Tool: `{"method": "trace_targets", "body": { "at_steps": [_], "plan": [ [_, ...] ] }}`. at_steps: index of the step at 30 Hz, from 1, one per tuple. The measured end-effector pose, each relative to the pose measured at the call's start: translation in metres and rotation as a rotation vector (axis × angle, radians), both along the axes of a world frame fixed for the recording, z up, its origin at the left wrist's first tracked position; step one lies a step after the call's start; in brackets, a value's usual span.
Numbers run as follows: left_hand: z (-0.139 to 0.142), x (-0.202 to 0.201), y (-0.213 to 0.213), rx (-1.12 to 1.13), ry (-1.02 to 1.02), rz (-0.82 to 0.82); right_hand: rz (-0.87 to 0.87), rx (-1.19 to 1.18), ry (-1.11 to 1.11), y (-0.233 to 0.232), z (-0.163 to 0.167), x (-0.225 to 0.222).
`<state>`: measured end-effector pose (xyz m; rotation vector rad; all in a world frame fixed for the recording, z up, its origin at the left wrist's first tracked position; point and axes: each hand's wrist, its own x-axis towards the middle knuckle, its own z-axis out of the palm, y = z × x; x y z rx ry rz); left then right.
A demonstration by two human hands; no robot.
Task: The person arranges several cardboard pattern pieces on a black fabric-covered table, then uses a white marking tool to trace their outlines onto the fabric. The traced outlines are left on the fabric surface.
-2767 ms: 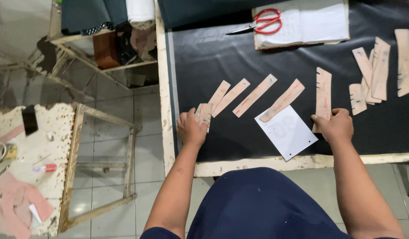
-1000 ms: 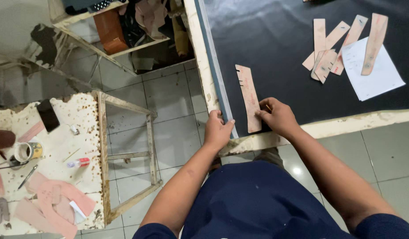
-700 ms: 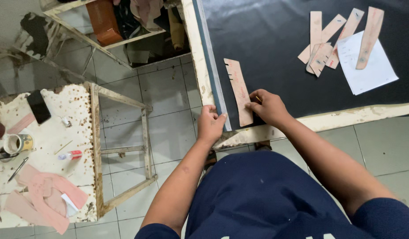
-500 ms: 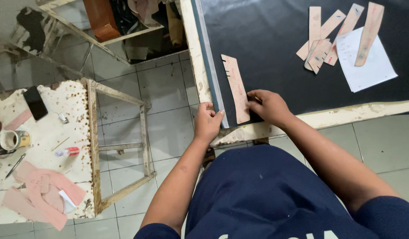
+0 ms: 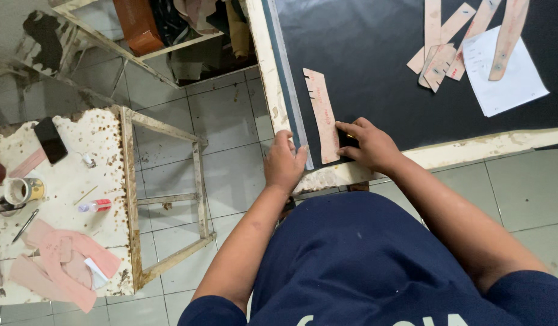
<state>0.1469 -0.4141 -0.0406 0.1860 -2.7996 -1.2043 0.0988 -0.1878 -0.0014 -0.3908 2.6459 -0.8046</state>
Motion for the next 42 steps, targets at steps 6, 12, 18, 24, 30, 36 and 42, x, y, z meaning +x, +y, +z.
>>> {"method": "trace_targets", "body": {
  "at_steps": [6, 12, 18, 24, 30, 36, 42],
  "plan": [
    [0.005, -0.019, 0.0, -0.296, 0.095, -0.318, 0.01, -0.007, 0.004, 0.0, -0.003, -0.001],
    [-0.003, -0.025, -0.001, -0.26, 0.006, -0.358, 0.035, -0.006, -0.001, 0.0, -0.003, -0.002],
    [-0.001, -0.025, -0.003, -0.244, -0.015, -0.357, 0.037, -0.01, -0.011, 0.001, -0.002, -0.003],
    [0.001, -0.023, -0.005, -0.226, -0.003, -0.356, 0.039, -0.001, -0.011, -0.001, 0.002, -0.002],
    [-0.003, -0.023, -0.005, -0.237, 0.016, -0.354, 0.038, -0.026, -0.01, -0.001, 0.003, 0.0],
    [-0.002, -0.023, -0.004, -0.235, 0.005, -0.336, 0.05, -0.02, -0.014, 0.0, 0.002, -0.003],
    [0.0, -0.024, -0.003, -0.241, 0.001, -0.332, 0.053, -0.01, -0.043, 0.002, -0.001, -0.004]
  ]
}}
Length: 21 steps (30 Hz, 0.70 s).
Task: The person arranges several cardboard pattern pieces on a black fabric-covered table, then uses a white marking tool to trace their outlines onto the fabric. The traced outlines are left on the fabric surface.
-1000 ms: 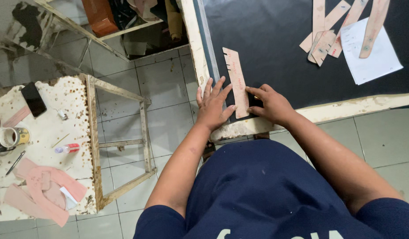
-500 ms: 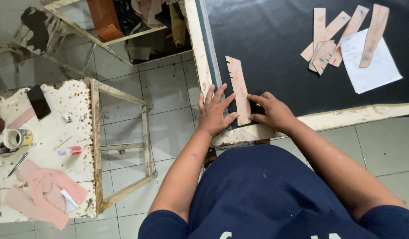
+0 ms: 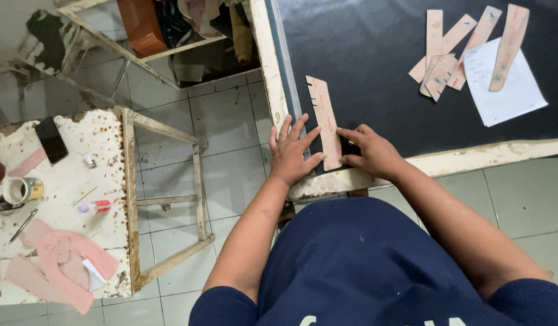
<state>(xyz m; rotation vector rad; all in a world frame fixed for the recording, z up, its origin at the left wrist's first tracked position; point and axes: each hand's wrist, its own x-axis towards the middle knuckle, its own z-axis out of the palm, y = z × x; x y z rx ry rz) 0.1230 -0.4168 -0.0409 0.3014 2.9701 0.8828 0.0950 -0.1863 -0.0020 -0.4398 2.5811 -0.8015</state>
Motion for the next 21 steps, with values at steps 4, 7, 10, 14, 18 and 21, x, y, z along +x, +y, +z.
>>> {"method": "trace_targets", "body": {
  "at_steps": [4, 7, 10, 14, 18, 21],
  "plan": [
    [-0.0001, -0.0005, -0.0002, 0.001, -0.008, -0.001, 0.012, -0.023, 0.024, 0.0016, -0.0014, -0.0005],
    [-0.0004, -0.0003, -0.0008, 0.006, 0.011, -0.003, 0.011, -0.031, 0.035, 0.0022, -0.0013, -0.0003],
    [-0.0011, -0.0002, -0.0006, 0.003, 0.014, -0.006, 0.004, -0.017, 0.02, 0.0017, -0.0011, -0.0004],
    [-0.002, 0.0004, -0.0003, 0.005, 0.01, -0.005, -0.008, -0.016, 0.002, 0.0016, -0.0019, -0.0001],
    [-0.0012, -0.0004, -0.0002, 0.009, 0.016, -0.009, 0.0, -0.028, 0.025, 0.0024, -0.0036, -0.0002],
    [0.0009, -0.0004, 0.0008, 0.007, 0.021, -0.005, 0.004, -0.025, 0.031, 0.0025, -0.0043, -0.0008]
  ]
}}
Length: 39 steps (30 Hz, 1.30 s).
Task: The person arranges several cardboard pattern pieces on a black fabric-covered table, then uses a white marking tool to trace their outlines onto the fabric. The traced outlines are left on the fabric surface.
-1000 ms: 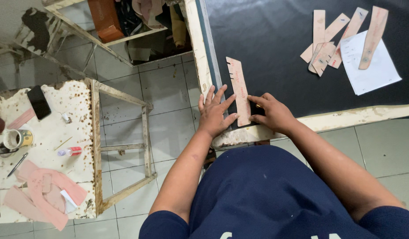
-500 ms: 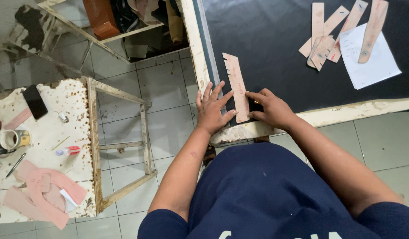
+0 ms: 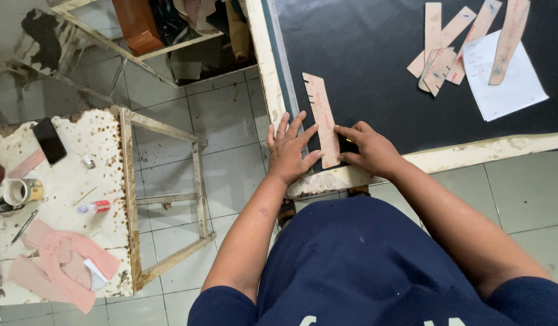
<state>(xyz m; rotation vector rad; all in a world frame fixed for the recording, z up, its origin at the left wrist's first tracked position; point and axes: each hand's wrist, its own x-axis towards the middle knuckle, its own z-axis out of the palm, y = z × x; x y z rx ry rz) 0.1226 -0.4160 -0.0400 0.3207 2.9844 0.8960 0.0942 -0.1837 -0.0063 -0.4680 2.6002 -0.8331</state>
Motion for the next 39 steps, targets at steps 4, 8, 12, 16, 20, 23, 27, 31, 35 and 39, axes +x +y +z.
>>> {"method": "trace_targets", "body": {
  "at_steps": [4, 8, 12, 16, 20, 23, 27, 31, 35, 39],
  "plan": [
    [0.003, 0.003, 0.003, -0.065, 0.021, -0.028, -0.004, 0.01, -0.008, 0.0, 0.001, 0.0],
    [0.006, 0.006, 0.006, -0.122, -0.013, -0.045, -0.004, 0.045, -0.007, -0.001, 0.003, 0.002],
    [0.006, 0.008, 0.006, -0.104, -0.004, -0.045, 0.003, 0.035, -0.008, -0.002, 0.005, 0.003],
    [0.005, 0.008, 0.005, -0.099, -0.008, -0.039, 0.008, 0.051, -0.02, -0.002, 0.005, 0.002],
    [0.005, 0.008, 0.004, -0.082, -0.011, -0.043, 0.02, 0.039, -0.012, -0.003, 0.007, 0.002],
    [0.008, 0.007, 0.004, -0.07, -0.02, -0.042, 0.011, 0.041, -0.025, -0.002, 0.006, 0.003],
    [0.014, 0.009, 0.007, -0.087, -0.012, -0.04, 0.015, 0.025, -0.035, 0.002, -0.004, 0.003],
    [0.017, 0.008, 0.019, -0.186, -0.042, -0.087, 0.019, -0.16, 0.053, 0.009, -0.015, -0.008],
    [0.013, 0.007, 0.041, -0.315, -0.129, -0.175, 0.022, -0.35, 0.319, 0.008, 0.0, -0.032],
    [0.005, 0.011, 0.071, -0.257, -0.221, -0.069, -0.027, -0.19, 0.279, -0.011, 0.03, -0.042]
  ]
}}
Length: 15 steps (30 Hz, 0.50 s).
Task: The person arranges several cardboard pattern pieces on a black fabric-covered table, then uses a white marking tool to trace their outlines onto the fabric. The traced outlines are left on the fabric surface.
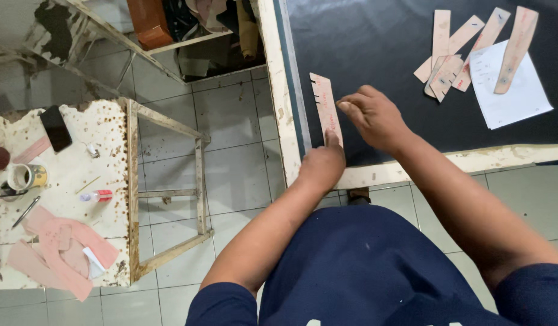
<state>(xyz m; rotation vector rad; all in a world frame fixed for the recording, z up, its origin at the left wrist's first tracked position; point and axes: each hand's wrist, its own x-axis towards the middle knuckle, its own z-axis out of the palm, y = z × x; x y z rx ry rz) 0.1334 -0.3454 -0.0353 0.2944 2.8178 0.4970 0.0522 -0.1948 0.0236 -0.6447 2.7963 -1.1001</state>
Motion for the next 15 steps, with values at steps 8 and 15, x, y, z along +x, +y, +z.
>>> {"method": "trace_targets", "body": {
  "at_steps": [8, 15],
  "plan": [
    [-0.011, 0.008, 0.009, 0.222, 0.035, 0.169, 0.266, 0.145, -0.197, -0.033, 0.01, -0.009],
    [-0.014, 0.015, 0.002, 0.029, 0.257, -0.032, 0.295, 0.199, -0.169, -0.039, 0.0, -0.009]
  ]
}}
